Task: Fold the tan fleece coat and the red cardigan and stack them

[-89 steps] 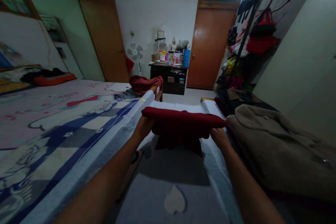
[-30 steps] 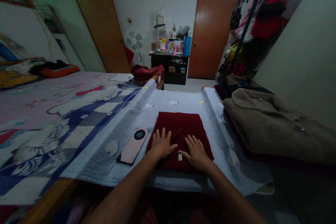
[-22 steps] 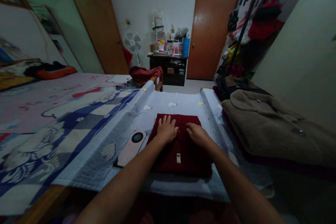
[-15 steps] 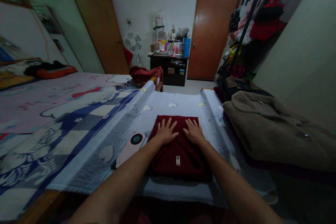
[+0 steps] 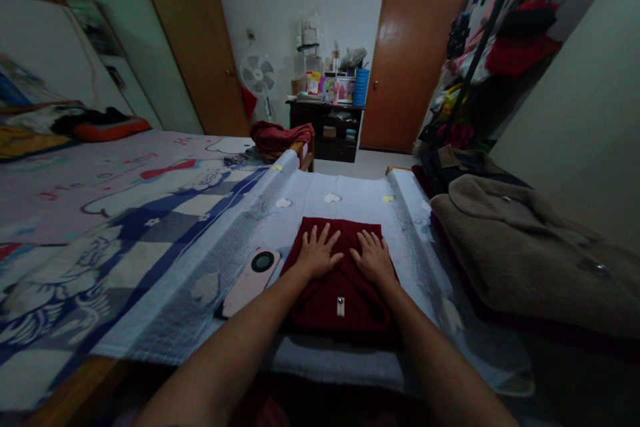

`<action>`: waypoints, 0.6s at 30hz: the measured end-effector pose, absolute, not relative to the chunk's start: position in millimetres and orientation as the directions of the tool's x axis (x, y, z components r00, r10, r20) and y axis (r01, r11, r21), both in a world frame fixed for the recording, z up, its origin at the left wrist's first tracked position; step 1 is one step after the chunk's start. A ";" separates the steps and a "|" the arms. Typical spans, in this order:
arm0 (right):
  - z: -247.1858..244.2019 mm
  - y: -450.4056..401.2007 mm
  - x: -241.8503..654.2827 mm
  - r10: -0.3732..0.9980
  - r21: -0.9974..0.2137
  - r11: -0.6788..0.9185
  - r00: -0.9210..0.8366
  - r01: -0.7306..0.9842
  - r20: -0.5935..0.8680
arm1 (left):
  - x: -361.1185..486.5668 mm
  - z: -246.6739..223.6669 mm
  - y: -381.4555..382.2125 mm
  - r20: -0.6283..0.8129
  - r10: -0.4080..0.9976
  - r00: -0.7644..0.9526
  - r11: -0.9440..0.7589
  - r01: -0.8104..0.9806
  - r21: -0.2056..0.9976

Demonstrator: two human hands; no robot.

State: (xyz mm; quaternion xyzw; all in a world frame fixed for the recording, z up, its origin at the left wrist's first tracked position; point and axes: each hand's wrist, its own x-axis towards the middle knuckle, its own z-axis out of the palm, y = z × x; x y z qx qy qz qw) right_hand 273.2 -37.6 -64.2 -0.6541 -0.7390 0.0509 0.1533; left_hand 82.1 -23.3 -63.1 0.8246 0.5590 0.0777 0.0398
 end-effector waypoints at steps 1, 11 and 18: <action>-61.0 -36.7 275.4 0.985 -0.325 0.135 -0.091 0.936 0.146 | 81.4 -59.3 -23.3 0.070 0.929 0.364 -0.371 0.915 0.160; -30.5 -92.0 287.0 0.968 -0.592 0.231 -0.246 0.772 0.058 | 61.6 -9.2 -90.4 -0.057 0.878 0.475 -0.451 0.863 0.227; -49.1 -137.1 260.4 0.962 -0.336 0.250 -0.273 0.908 -0.021 | 58.0 -42.2 -130.5 -0.038 0.911 0.412 -0.394 0.893 0.219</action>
